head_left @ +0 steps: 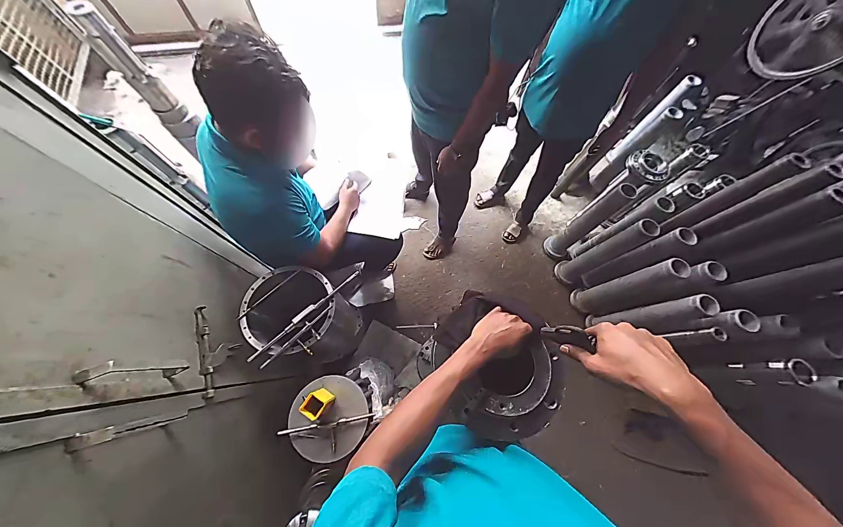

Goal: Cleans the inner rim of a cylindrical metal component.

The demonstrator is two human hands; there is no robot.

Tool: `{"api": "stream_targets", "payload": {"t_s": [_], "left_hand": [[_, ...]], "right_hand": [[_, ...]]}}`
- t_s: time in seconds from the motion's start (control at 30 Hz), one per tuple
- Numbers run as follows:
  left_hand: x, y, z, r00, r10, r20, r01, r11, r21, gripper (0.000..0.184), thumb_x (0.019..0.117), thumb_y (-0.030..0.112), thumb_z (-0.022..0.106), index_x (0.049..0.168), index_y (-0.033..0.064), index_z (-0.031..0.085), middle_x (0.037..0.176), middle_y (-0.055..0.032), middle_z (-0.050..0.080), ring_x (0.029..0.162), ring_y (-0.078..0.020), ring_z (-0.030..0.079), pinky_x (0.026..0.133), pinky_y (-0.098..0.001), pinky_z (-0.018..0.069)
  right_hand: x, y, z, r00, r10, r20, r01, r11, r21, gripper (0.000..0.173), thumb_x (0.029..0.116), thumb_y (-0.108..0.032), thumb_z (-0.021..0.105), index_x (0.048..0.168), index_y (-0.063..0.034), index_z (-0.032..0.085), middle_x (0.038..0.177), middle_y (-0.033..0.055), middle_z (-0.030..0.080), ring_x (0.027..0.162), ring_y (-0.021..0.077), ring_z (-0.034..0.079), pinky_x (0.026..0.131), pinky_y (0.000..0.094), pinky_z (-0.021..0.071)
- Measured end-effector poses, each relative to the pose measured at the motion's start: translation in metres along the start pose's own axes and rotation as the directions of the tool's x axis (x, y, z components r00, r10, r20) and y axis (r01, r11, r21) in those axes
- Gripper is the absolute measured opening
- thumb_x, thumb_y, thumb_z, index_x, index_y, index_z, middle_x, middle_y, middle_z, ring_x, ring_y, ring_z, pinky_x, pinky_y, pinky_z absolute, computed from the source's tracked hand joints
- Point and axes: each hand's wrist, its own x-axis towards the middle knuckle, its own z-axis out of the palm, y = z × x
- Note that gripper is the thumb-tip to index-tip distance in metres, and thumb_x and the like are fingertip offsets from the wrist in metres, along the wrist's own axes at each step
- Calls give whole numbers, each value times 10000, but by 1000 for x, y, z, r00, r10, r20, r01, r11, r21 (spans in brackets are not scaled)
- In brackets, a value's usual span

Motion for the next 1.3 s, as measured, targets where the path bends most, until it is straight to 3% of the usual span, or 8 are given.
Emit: {"api": "stream_targets", "payload": {"t_s": [0.37,0.47,0.6,0.7,0.97,1.03,1.13,1.3], "left_hand": [[6,-10,17,998,29,-47,-26,998,63,182,955,142,642,1095,62,727,1084,-149,734,1090,-328,682,1026,-558,475],[-8,-13,-1,973,18,-229,-84,955,-284,193,838,116,745,961,-31,719,959,-208,724,979,-353,705,911,-584,538],[-19,-44,6,808,-280,-519,-354,474,-806,349,1018,110,380,1209,-97,586,1088,-95,658,1008,-60,606,947,-279,509],[-39,-4,-38,806,-512,-297,-334,21,-942,408,1112,206,247,1266,30,581,1059,3,673,961,2,615,911,-229,525],[-56,15,-60,830,-544,-120,-271,-207,-940,337,1122,174,240,1084,98,566,825,37,622,728,12,589,681,-176,518],[-51,10,-52,840,-530,-119,-209,-113,-971,351,1127,204,240,1112,107,578,877,31,637,787,5,603,737,-192,527],[-47,-26,-7,936,-216,-276,-144,481,-865,333,1076,170,378,1296,50,597,1176,-64,679,1076,-109,638,969,-349,526],[-23,-9,6,993,53,-106,-87,934,-346,245,829,156,745,928,-62,696,885,-221,698,894,-369,692,830,-578,537]], "right_hand": [[-4,8,8,999,-2,-51,3,1000,27,506,894,-658,637,973,-169,740,835,110,706,828,334,688,681,579,509],[-8,22,13,996,1,-94,9,994,105,457,892,-622,677,926,-171,743,767,100,689,763,325,680,641,574,503],[-14,33,12,997,-10,-76,23,984,175,472,910,-615,668,894,-145,709,741,101,665,742,324,666,630,568,494],[-21,26,19,995,6,-104,13,984,179,443,892,-612,684,922,-174,740,757,91,688,745,321,677,626,572,501],[-19,8,24,999,1,-55,6,992,126,452,899,-620,650,924,-176,728,767,73,684,759,296,679,624,538,496],[-18,7,23,998,0,-56,7,992,127,455,899,-626,645,898,-178,721,743,68,673,739,288,673,612,531,489],[-17,9,22,999,1,-53,6,990,142,445,893,-620,657,890,-180,724,738,66,673,733,286,673,612,535,496],[-15,10,25,998,-25,-65,33,992,124,458,898,-599,673,881,-143,718,728,93,664,723,317,669,593,542,482]]}}
